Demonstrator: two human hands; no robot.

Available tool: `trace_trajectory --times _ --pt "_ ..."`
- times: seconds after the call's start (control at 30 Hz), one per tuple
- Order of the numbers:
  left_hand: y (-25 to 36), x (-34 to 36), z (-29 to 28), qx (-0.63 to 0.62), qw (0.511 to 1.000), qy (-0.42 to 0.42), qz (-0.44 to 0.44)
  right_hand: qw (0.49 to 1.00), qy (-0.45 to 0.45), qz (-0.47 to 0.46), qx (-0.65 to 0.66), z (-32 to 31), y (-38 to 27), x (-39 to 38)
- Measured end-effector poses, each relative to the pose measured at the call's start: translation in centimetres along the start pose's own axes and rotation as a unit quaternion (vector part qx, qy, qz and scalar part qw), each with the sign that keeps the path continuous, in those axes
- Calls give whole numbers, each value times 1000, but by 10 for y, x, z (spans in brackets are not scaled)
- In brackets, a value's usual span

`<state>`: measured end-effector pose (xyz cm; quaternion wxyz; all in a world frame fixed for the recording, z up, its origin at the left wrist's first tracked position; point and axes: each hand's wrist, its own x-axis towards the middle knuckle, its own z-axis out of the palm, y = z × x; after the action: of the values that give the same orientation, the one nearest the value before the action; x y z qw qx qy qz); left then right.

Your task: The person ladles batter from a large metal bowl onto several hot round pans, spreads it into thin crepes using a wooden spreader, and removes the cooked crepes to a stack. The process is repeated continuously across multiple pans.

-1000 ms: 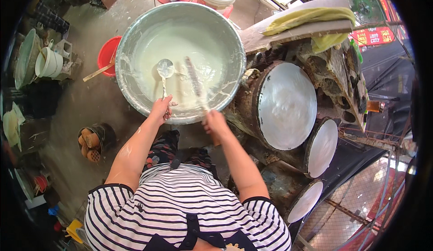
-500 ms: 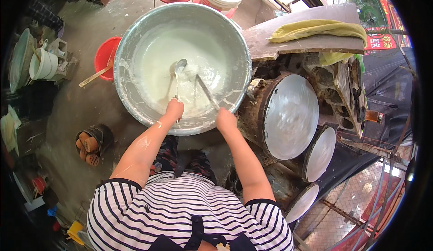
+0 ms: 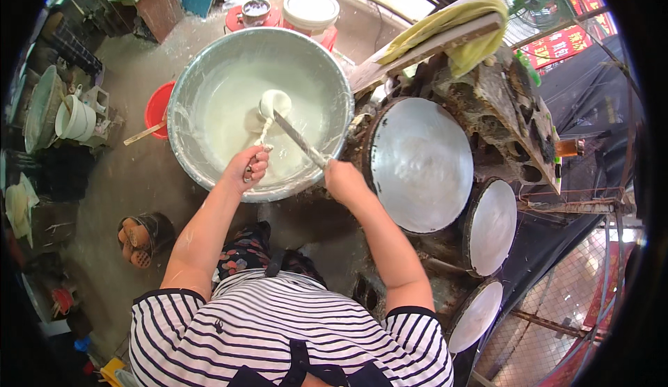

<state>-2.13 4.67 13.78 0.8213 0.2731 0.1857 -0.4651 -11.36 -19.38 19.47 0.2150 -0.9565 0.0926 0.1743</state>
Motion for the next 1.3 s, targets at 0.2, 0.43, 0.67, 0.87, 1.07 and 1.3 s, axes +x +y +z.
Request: trace_trajectory --times 0.2,0.43,0.67,0.87,1.07,1.3 --pt "28 -108 129 144 972 -26 181 984 118 -115 -66 -156 -33 -51" --pt "26 -198 212 308 897 15 316 834 473 -259 -114 -221 -36 -113" --pt "9 -130 75 147 981 60 113 832 504 -231 -24 -113 3 -123" --pt "-7 -144 89 194 978 72 35 847 410 -35 337 -13 41 -183" --pt "-54 -171 196 443 893 41 61 624 430 122 641 64 92 -276" --pt "-236 -123 328 516 832 -176 -106 368 656 156 640 91 182 -428"
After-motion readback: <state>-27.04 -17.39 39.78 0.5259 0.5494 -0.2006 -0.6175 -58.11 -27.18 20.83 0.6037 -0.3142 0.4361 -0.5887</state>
